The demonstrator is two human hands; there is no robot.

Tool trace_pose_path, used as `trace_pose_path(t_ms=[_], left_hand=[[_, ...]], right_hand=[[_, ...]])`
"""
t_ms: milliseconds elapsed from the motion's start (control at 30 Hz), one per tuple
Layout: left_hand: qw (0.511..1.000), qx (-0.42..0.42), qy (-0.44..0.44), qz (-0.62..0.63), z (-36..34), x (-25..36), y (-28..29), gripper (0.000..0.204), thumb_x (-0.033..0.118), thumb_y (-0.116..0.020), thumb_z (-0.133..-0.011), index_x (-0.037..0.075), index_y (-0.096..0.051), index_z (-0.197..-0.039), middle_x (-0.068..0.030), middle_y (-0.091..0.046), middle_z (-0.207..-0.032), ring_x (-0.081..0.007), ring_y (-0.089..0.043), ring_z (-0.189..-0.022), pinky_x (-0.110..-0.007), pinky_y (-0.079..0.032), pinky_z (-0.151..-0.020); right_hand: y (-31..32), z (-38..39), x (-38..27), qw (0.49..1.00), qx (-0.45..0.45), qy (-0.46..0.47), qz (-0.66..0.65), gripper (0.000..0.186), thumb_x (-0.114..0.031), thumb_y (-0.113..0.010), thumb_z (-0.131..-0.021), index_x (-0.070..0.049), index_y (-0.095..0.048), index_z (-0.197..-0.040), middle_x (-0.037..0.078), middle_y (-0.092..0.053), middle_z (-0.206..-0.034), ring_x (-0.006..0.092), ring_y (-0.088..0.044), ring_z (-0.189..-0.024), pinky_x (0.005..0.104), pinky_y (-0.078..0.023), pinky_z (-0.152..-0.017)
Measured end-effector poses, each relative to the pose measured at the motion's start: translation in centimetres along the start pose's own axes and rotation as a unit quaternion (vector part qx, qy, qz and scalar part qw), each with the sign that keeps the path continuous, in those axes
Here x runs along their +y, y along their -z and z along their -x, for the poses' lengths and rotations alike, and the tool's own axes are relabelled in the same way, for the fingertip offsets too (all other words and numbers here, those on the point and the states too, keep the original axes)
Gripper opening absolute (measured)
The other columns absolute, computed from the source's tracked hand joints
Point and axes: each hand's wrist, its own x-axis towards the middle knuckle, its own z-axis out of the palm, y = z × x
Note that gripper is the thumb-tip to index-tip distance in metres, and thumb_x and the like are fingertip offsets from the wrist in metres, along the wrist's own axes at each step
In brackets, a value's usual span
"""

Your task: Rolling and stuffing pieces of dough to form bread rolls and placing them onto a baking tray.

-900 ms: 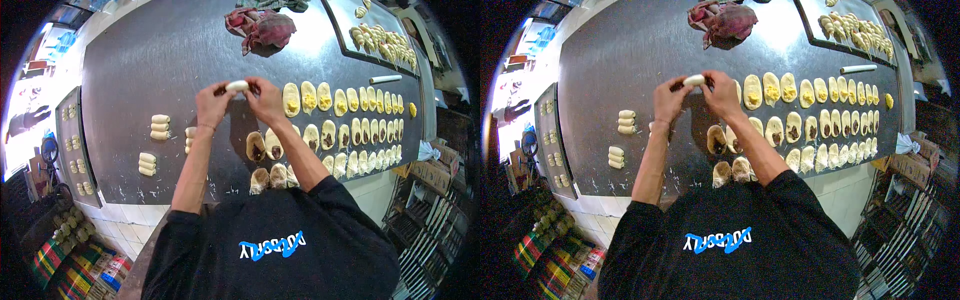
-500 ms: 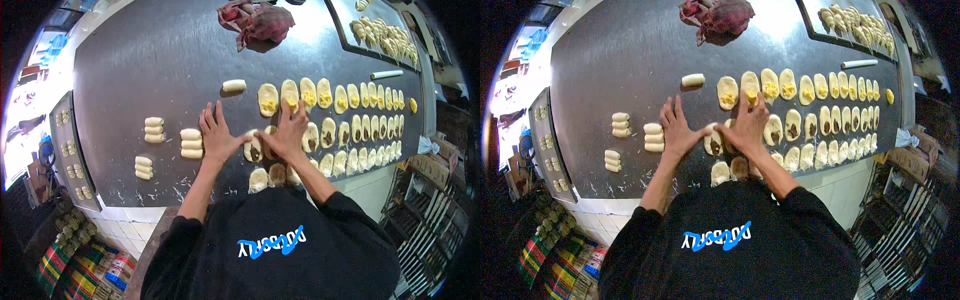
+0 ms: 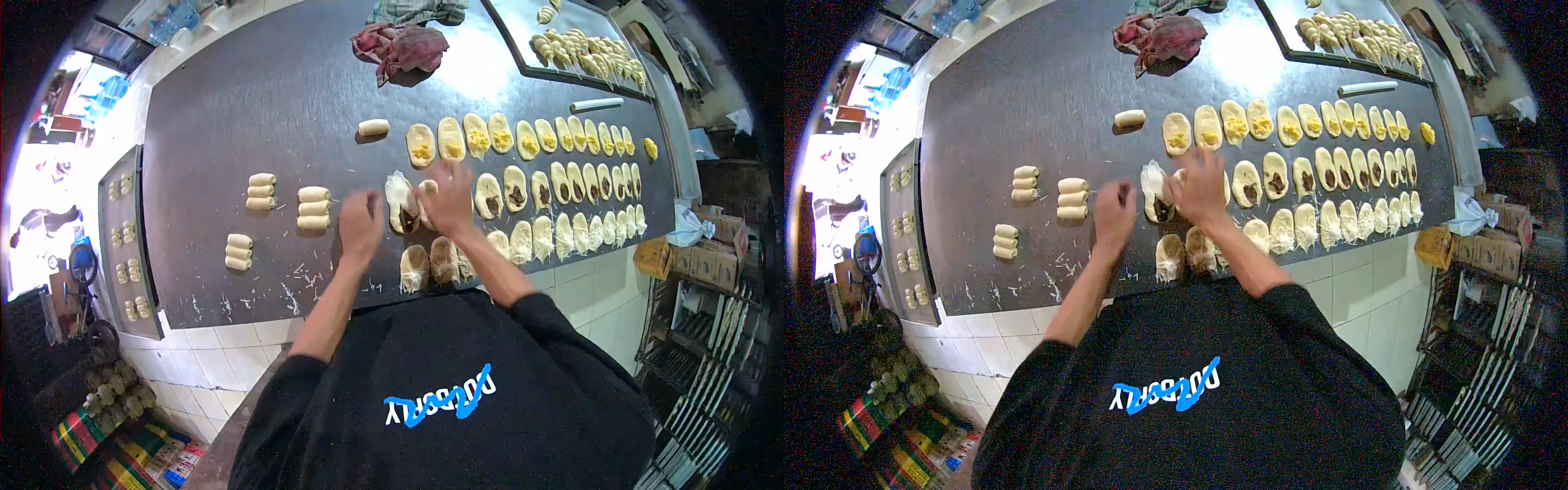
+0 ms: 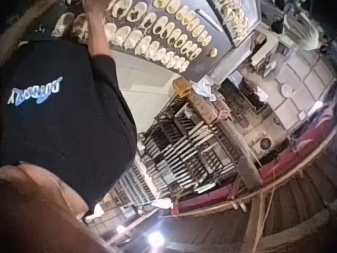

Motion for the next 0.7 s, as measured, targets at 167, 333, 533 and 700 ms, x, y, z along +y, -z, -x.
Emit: trace_pose_path(t_ms=[167,333,533,700], left_hand=[[0.995,-0.017,-0.088,-0.032,4.2,-0.2,-0.8,0.014,0.015,-0.071,-0.08,0.006,-0.068,-0.089,-0.0093,-0.064,-0.088,-0.0297,-0.058,-0.088,-0.041,-0.044,-0.079],[0.983,-0.004,-0.175,-0.047,5.8,-0.2,-0.6,0.01,0.016,-0.07,-0.081,0.008,-0.068,-0.086,-0.0063,-0.065,-0.084,-0.0271,-0.059,-0.086,-0.04,-0.042,-0.078],[0.973,-0.023,-0.196,-0.121,6.1,-0.5,-0.5,0.015,0.023,-0.067,-0.084,0.012,-0.061,-0.075,-0.005,-0.061,-0.077,-0.0241,-0.058,-0.082,-0.039,-0.038,-0.079],[0.981,0.003,-0.042,-0.19,-0.5,-1.9,-1.4,0.017,0.027,-0.068,-0.084,0.013,-0.06,-0.078,-0.0049,-0.059,-0.077,-0.0248,-0.058,-0.082,-0.041,-0.038,-0.076]], right_hand=[[-0.1,7.1,-1.7,0.998,-0.06,-0.035,0.007,0.026,-0.021,-0.078,-0.07,-0.005,-0.067,-0.088,0.017,-0.053,-0.114,0.0349,-0.048,-0.105,0.047,-0.038,-0.09],[-0.6,9.2,-1.8,0.998,0.006,0.053,-0.045,0.017,-0.015,-0.073,-0.073,-0.005,-0.066,-0.085,0.019,-0.05,-0.117,0.0371,-0.047,-0.105,0.0462,-0.038,-0.092],[0.8,8.0,-1.2,0.996,-0.052,0.061,-0.033,0.013,-0.016,-0.072,-0.075,-0.006,-0.066,-0.081,0.021,-0.047,-0.116,0.038,-0.044,-0.109,0.0459,-0.035,-0.093],[-1.9,1.7,0.5,0.999,0.036,-0.002,0.016,0.02,-0.021,-0.079,-0.07,-0.009,-0.069,-0.082,0.019,-0.049,-0.114,0.0374,-0.044,-0.107,0.0464,-0.037,-0.091]])
